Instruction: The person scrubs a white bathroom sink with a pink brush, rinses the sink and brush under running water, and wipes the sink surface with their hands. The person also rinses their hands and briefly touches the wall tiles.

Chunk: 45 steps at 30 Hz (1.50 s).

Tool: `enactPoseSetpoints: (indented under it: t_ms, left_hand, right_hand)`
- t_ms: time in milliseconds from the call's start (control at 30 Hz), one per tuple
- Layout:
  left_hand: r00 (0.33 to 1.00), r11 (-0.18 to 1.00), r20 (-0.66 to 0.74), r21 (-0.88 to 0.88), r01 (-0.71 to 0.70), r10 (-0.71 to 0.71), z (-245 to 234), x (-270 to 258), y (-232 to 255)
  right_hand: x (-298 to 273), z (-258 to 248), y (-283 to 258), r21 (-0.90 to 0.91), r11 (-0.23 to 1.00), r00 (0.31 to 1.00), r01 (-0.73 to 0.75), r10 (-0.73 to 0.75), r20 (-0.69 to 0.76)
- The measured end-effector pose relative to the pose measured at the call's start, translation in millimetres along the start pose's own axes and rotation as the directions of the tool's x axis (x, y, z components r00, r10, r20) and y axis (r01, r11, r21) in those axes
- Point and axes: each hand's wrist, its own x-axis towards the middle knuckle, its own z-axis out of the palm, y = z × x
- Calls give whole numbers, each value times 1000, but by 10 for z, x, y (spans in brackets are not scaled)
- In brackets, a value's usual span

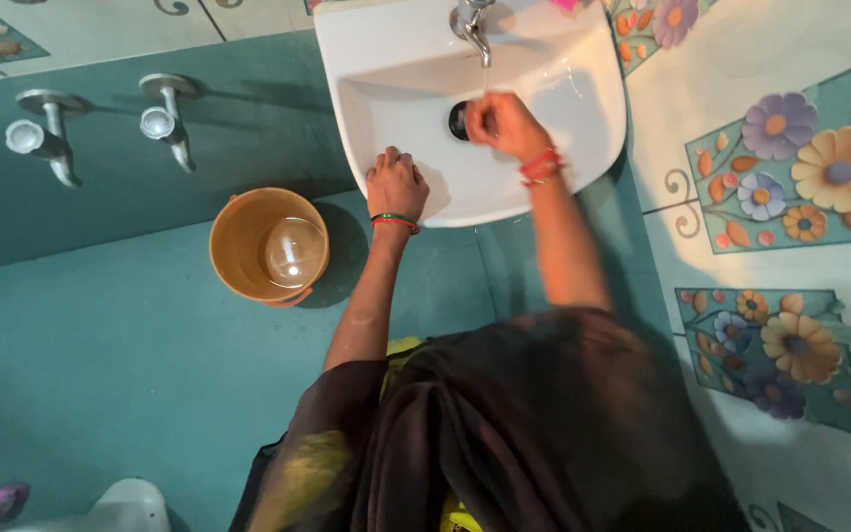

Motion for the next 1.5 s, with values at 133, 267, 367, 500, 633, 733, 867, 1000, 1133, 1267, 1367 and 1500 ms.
enactPoseSetpoints:
  t_ms: [133, 267, 367, 500, 633, 733, 867, 1000, 1133, 1267, 1367, 1500]
  left_hand:
    - [1000, 1000, -12, -13, -21, 21, -33, -6, 6]
    - [1000, 1000, 10, -5, -5, 5, -27, -5, 15]
    - [1000, 1000, -4, -7, -7, 7, -31, 9, 16]
    - [1000, 1000, 3, -12, -11, 11, -19, 2, 0]
    - [1000, 1000, -6, -2, -30, 30, 13, 3, -21]
    - [999, 999, -26, -23, -24, 23, 42, -5, -33]
    - [999, 999, -15, -18, -36, 36, 72, 7, -51]
    - [999, 1000, 31, -9, -14, 14, 91, 10, -64]
    - [999, 1000, 39, -8, -10, 10, 40, 9, -31]
    - [997, 1000, 78, -9, 20, -19, -33, 15, 1]
    - [994, 999, 104, -11, 37, -36, -81, 19, 24]
    - [993, 999, 109, -9, 36, -35, -102, 59, 42]
  right_hand:
    - [-907, -511, 46, -956, 124, 885, -266, 424, -191]
    - [-1475, -1092, -99, -789, -522, 918, -324, 29, -396]
    - [-1444, -1258, -246, -829, -476, 947, -293, -26, -320]
    - [-995, -1454, -357, -527, -825, 966, -206, -85, -244]
    - [-735, -1343, -133, -399, -873, 920, -281, -127, -370]
    - [-752, -1055, 210, -577, -753, 925, -318, -112, -363]
    - [-762, -667, 310, -870, -386, 824, -307, 350, -446]
    - [-701, -320, 158, -921, 252, 791, -299, 605, -91]
    - [-246, -399, 46, -446, 796, 897, -409, 263, -354]
    - [423, -385, 227, 270, 963, 792, -11, 174, -586]
    - [795, -221, 257, 568, 806, 781, 168, 243, -575]
    - [959, -150, 253, 664, 690, 762, 289, 254, -596]
